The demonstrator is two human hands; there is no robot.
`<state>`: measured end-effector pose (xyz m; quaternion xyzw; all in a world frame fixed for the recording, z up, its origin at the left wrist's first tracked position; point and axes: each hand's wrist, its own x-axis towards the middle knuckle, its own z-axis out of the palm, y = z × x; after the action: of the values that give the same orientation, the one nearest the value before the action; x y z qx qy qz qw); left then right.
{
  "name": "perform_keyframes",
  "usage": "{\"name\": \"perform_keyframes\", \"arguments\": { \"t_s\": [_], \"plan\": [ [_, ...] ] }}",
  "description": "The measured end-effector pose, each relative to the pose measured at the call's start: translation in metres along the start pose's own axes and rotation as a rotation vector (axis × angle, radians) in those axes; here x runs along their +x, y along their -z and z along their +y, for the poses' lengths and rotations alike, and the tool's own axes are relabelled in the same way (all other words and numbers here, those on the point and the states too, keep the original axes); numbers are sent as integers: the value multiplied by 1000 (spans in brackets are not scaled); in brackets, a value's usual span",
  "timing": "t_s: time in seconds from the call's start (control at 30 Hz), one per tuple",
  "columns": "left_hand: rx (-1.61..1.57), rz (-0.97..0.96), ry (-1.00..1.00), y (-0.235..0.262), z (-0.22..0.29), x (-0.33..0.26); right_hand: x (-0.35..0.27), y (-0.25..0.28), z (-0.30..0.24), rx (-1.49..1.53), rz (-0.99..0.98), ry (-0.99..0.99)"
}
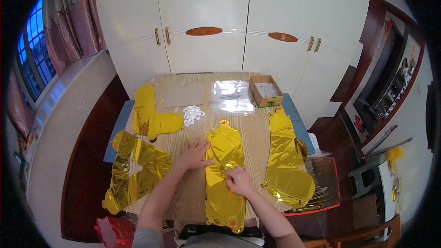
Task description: Folding and organizing gold foil star-shaped balloons at a workbench.
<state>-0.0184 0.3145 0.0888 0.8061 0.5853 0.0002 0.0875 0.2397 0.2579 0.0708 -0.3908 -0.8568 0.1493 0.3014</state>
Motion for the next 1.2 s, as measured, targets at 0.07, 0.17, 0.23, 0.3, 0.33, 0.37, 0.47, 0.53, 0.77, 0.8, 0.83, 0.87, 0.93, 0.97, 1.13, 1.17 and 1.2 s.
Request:
{"name": "perform_keyframes", "arguments": {
  "t_s": [0.07,0.17,0.23,0.3,0.33,0.37,0.47,0.53,0.77,0.8,0.83,0.87,0.93,0.97,1.13,1.17,1.2],
  "plan": [
    [18,-27,-2,5,-2,5,0,0,0,-3,-7,-1],
    [45,-58,-2,7,-6,9,1,1,0,14,-13,-8],
    [75,-66,-8,7,-6,10,2,1,-1,39,16,-2],
    [82,-70,-14,7,-6,10,1,3,-3,37,6,-16],
    [73,-69,-18,8,-5,11,1,3,-4,36,2,-24],
    [64,-69,-21,9,-6,11,2,3,-3,35,-2,-26],
    [62,-41,-41,4,-10,10,1,2,-4,9,-39,-48],
    [54,-20,-58,4,-11,10,4,5,-7,-54,-80,-78],
    [52,20,-81,1,-12,8,19,10,-40,-225,-100,343],
    [53,24,-83,2,-13,9,23,7,-41,-229,-124,372],
    [54,28,-85,2,-12,9,25,4,-40,-232,-148,399],
    [54,32,-88,2,-12,9,28,3,-37,-253,-196,395],
    [51,49,-91,-1,-14,8,33,-1,-34,-290,-290,395],
    [50,57,-93,-2,-15,8,34,-1,-33,-300,-283,425],
    [52,50,-89,-1,-14,7,32,-2,-30,-354,-270,506],
    [55,51,-90,0,-14,8,32,-2,-29,-356,-274,511],
    [51,47,-91,1,-14,7,31,-3,-28,-353,-277,514]
  ]
}}
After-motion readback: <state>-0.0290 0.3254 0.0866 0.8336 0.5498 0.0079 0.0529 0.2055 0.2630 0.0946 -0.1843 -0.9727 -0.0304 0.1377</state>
